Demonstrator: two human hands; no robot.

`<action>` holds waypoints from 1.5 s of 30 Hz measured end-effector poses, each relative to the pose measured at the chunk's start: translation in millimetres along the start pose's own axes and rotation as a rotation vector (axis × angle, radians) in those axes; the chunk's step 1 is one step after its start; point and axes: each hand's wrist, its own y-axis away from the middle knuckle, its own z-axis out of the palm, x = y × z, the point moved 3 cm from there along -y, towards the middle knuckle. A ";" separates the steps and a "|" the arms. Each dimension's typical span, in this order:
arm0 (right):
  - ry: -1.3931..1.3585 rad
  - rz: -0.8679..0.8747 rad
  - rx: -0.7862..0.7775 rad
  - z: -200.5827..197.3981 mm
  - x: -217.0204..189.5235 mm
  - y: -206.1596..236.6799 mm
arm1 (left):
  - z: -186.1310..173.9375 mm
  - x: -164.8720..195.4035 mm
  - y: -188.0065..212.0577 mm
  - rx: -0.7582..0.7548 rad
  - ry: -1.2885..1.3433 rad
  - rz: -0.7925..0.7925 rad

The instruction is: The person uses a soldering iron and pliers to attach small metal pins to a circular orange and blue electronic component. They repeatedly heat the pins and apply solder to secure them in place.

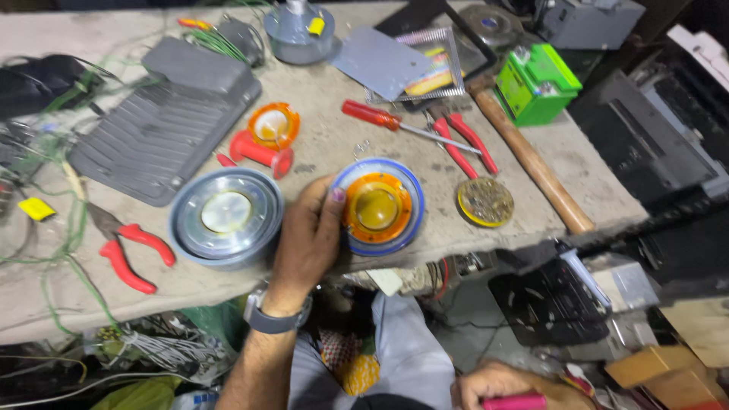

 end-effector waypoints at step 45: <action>1.326 -0.940 0.774 -29.2 -49.7 -114.3 | 3.8 14.5 47.0 0.095 -0.198 0.067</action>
